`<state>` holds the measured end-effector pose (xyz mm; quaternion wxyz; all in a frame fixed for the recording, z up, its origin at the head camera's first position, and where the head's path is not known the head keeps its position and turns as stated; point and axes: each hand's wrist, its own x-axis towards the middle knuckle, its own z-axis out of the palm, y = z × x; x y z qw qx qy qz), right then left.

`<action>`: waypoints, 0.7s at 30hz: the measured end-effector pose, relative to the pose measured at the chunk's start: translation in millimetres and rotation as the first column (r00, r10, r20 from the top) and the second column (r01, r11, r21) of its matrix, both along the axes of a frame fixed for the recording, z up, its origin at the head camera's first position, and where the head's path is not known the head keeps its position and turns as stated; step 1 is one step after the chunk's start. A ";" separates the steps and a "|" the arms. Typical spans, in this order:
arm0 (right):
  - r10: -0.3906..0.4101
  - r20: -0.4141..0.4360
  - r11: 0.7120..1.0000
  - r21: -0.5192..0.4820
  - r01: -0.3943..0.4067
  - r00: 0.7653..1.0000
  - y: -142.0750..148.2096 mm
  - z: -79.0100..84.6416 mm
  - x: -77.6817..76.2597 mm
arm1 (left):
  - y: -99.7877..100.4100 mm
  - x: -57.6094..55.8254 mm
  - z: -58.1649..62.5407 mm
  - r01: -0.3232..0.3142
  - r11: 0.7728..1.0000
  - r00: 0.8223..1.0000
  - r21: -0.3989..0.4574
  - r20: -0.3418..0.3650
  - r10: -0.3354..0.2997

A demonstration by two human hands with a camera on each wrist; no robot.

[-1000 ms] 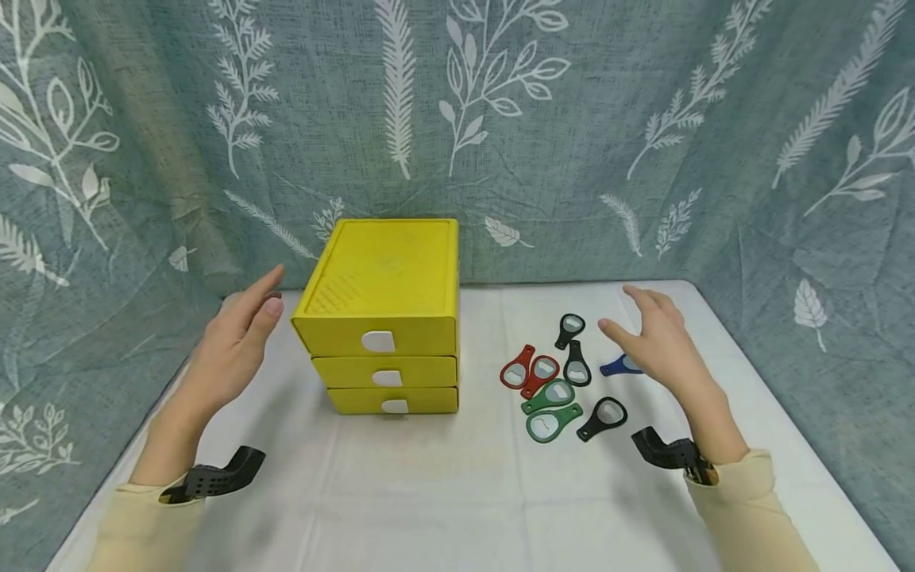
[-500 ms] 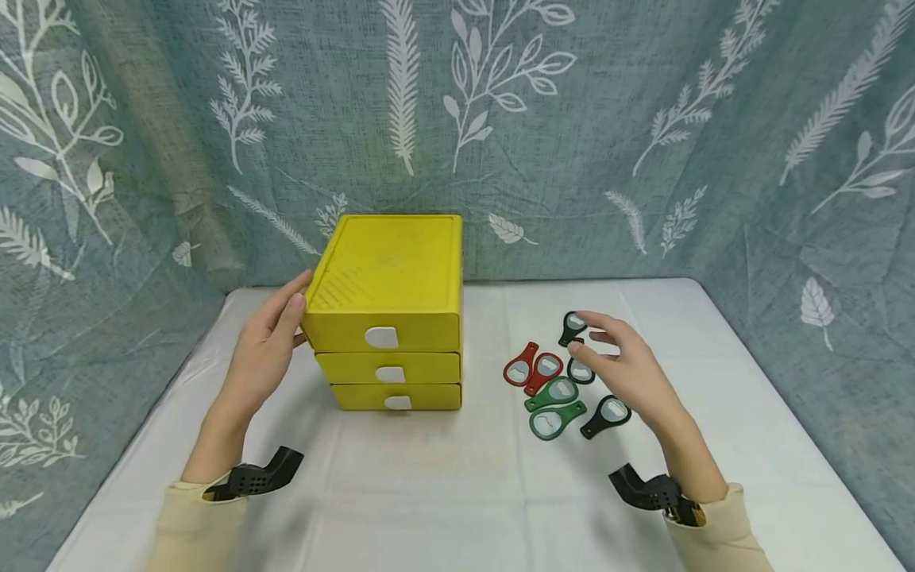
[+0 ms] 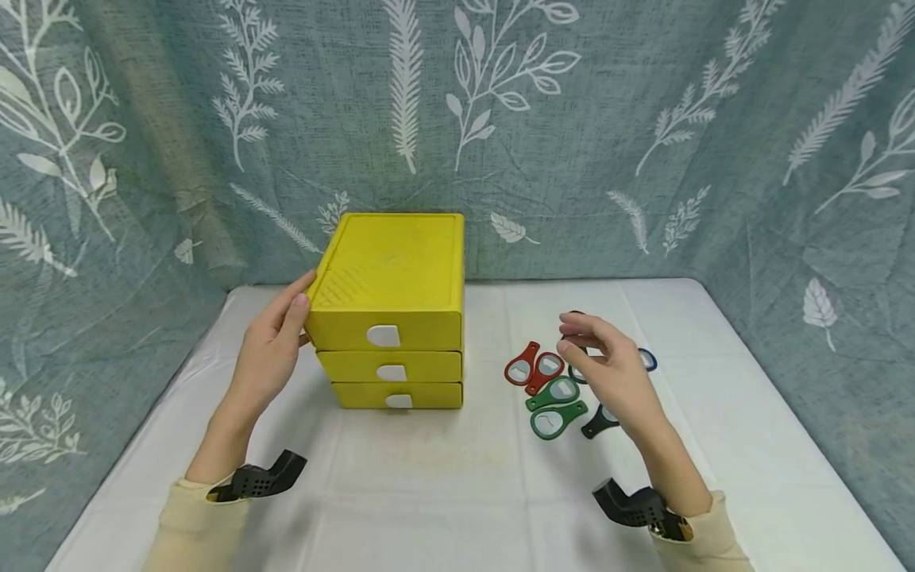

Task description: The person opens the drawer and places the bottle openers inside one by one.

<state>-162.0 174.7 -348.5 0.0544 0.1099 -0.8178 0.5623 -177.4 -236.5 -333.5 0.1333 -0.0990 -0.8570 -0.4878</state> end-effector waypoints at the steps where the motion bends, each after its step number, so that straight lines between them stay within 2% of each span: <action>1: -0.001 -0.005 1.000 -0.012 0.001 1.000 -2.2 0.0 0.1 | 0.0 -0.3 -0.2 0.001 1.000 1.000 -0.002 -0.001 -0.001; 6: 0.036 0.013 0.995 -0.099 -0.034 0.999 -14.7 -0.3 1.1 | -1.6 -0.3 -1.9 0.005 1.000 1.000 -0.008 -0.002 -0.005; 10: 0.090 0.055 0.978 -0.196 -0.077 0.994 -25.3 -1.4 2.4 | -4.7 -0.9 -2.5 0.019 1.000 1.000 0.007 0.020 -0.019; 13: 0.117 0.070 0.968 -0.230 -0.098 0.991 -33.5 -2.6 3.7 | -6.1 -1.2 -2.3 0.039 0.999 0.998 0.033 0.038 -0.040; 21: 0.197 0.046 0.935 -0.309 -0.173 0.979 -60.0 -2.1 9.4 | -6.8 1.1 -5.2 0.074 0.995 0.997 0.072 0.006 -0.074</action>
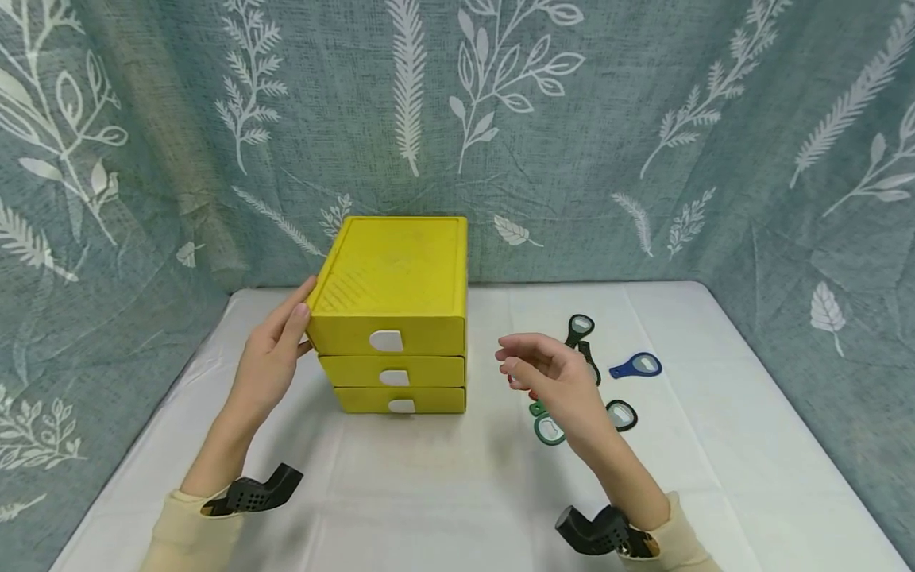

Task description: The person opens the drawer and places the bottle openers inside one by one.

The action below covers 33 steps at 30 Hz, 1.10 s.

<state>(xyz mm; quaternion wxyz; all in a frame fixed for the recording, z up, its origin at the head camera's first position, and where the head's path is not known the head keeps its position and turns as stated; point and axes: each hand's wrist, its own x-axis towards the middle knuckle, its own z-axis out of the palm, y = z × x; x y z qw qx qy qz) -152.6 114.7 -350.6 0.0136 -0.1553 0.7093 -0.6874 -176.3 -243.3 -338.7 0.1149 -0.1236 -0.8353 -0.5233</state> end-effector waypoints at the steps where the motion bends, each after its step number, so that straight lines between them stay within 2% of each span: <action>1: 0.014 -0.005 1.000 -0.007 -0.014 1.000 -4.1 0.0 0.8 | -0.6 0.2 -0.8 0.001 1.000 1.000 0.005 -0.003 -0.001; 5: 0.090 -0.017 0.994 -0.061 -0.091 0.996 -19.3 -0.3 2.7 | -2.4 -0.2 -1.2 0.005 1.000 1.000 0.027 0.006 -0.005; 10: 0.167 -0.022 0.980 -0.109 -0.168 0.986 -33.7 0.1 3.4 | -3.7 -1.2 0.6 0.032 0.997 0.998 0.065 0.057 -0.036; 14: 0.189 -0.016 0.976 -0.105 -0.189 0.982 -44.8 0.9 0.4 | -4.4 -1.5 1.1 0.058 0.992 0.993 0.115 0.092 -0.069; 18: 0.213 -0.018 0.974 -0.076 -0.214 0.977 -56.3 1.5 -4.2 | -6.0 0.6 0.9 0.050 0.992 0.993 0.117 0.105 -0.062; 24: 0.247 -0.017 0.968 -0.045 -0.247 0.969 -65.9 5.4 -9.0 | -8.5 1.1 -2.2 0.057 0.993 0.993 0.106 0.093 -0.067; 33: 0.292 -0.035 0.953 -0.070 -0.293 0.956 -75.5 8.8 -13.5 | -9.6 -1.1 -5.7 0.091 0.986 0.991 0.140 0.086 -0.103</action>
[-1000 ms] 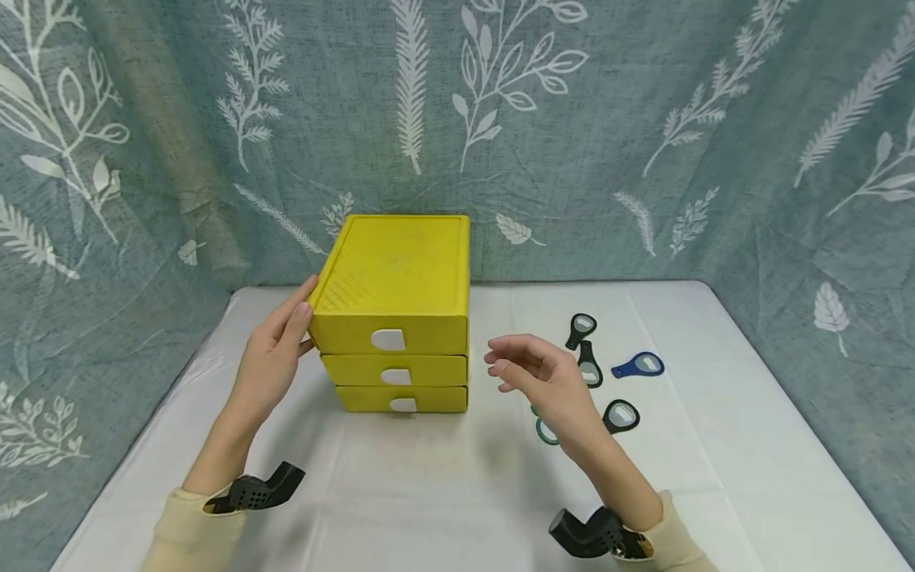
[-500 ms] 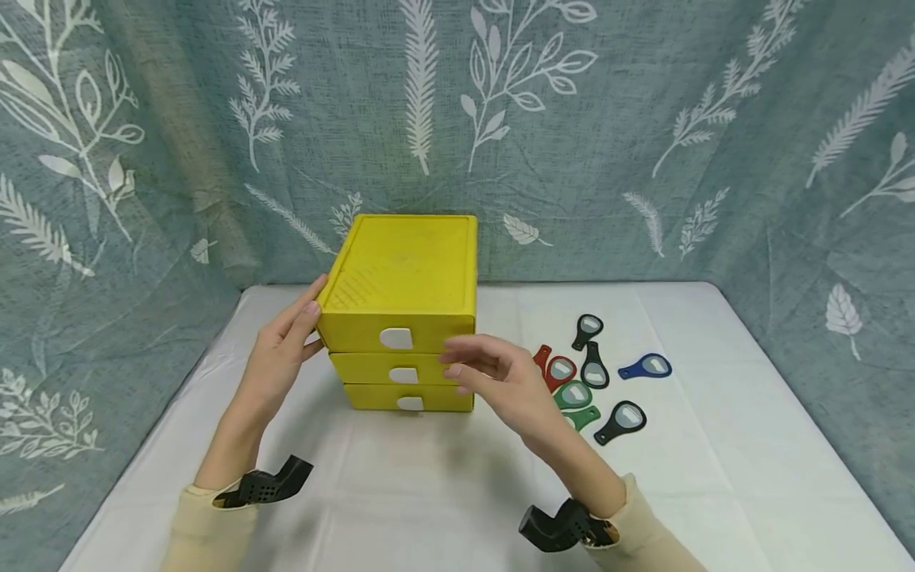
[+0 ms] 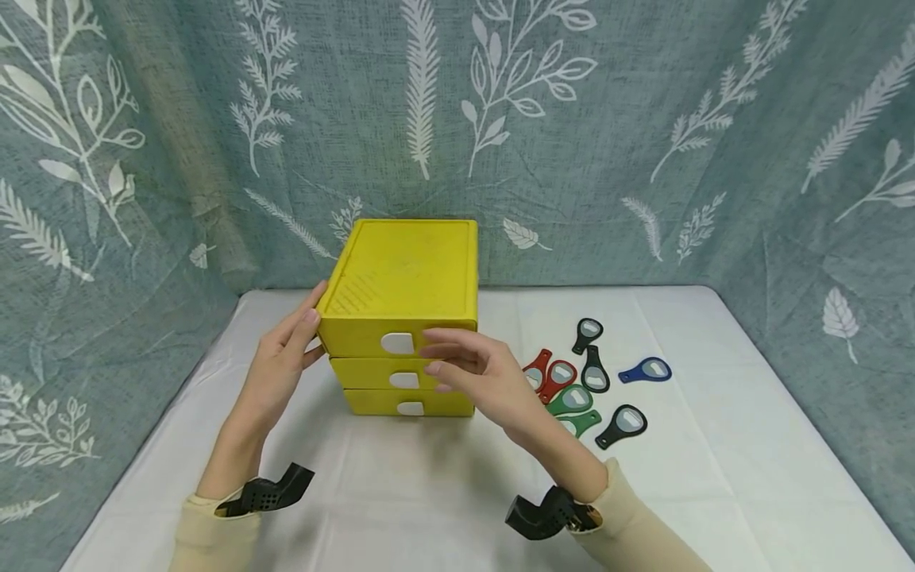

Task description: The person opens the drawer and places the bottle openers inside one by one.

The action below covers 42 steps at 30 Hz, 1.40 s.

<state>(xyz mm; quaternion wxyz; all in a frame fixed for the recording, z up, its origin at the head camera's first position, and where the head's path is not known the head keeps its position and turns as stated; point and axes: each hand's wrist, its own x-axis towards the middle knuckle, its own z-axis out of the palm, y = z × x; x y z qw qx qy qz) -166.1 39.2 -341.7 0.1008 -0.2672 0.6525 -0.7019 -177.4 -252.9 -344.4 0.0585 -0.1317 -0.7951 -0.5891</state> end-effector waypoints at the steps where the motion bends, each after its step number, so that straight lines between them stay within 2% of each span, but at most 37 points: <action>1: -0.001 0.002 1.000 -0.006 0.001 1.000 -0.4 0.3 -0.5 | 0.2 0.0 0.3 0.002 1.000 1.000 0.004 0.001 -0.002; 24: -0.018 0.086 0.999 -0.033 0.021 0.996 -11.3 -0.1 -6.4 | 1.0 0.1 -0.1 0.013 1.000 1.000 0.007 -0.007 -0.013; 35: -0.027 0.052 0.999 0.029 0.025 0.998 -19.2 -6.6 -11.1 | 3.5 0.9 -2.0 0.012 1.000 1.000 0.014 0.002 -0.012; 42: -0.096 -0.006 0.995 0.030 0.096 0.995 -29.7 -7.9 -13.4 | 2.4 1.5 -1.4 -0.006 1.000 1.000 0.002 -0.005 0.006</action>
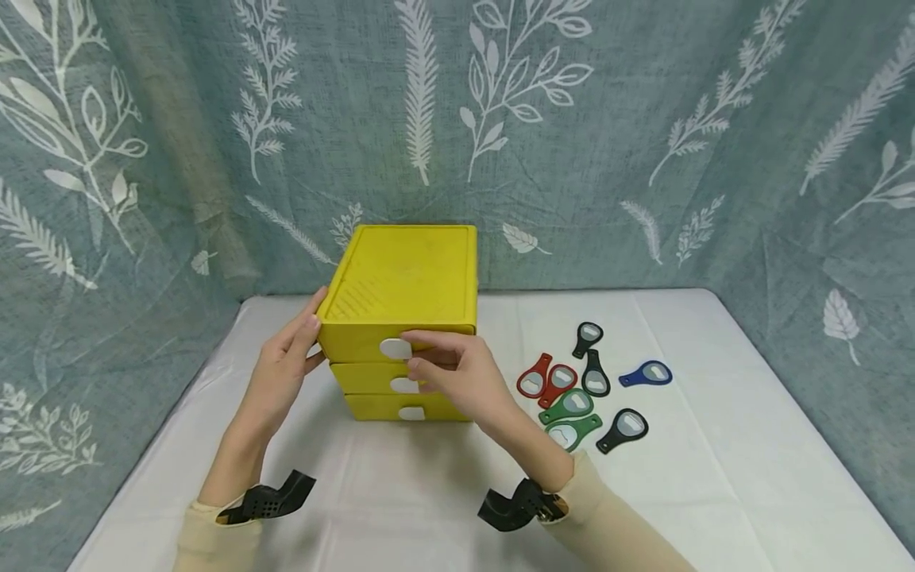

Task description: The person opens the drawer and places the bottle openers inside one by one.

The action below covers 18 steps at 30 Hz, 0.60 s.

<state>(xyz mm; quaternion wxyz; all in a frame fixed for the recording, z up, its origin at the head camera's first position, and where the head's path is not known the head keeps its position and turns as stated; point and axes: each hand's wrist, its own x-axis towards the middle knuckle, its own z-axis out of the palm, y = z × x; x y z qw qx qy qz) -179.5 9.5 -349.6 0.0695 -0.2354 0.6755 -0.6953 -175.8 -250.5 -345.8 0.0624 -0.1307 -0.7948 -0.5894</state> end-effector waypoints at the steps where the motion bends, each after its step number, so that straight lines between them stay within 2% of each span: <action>1: -0.023 -0.007 1.000 -0.006 0.022 1.000 -2.1 -0.6 0.1 | -0.2 0.3 -0.1 -0.002 1.000 1.000 -0.001 0.001 0.002; 6: -0.175 -0.020 0.983 -0.060 0.174 0.984 -12.7 -4.4 1.3 | 0.5 -0.3 0.0 0.009 1.000 1.000 0.013 0.005 -0.009; 9: -0.234 -0.029 0.969 -0.085 0.231 0.972 -16.7 -5.2 2.4 | 0.6 -1.1 0.5 0.014 1.000 1.000 0.021 0.008 -0.014; 14: -0.258 -0.084 0.965 -0.068 0.253 0.963 -18.3 -4.8 2.0 | -1.1 -1.2 0.6 0.017 0.999 1.000 0.030 0.008 -0.018; 18: -0.228 -0.105 0.974 -0.022 0.226 0.968 -15.9 -3.9 -0.5 | -3.0 -1.0 0.7 0.023 0.999 1.000 0.043 0.008 -0.023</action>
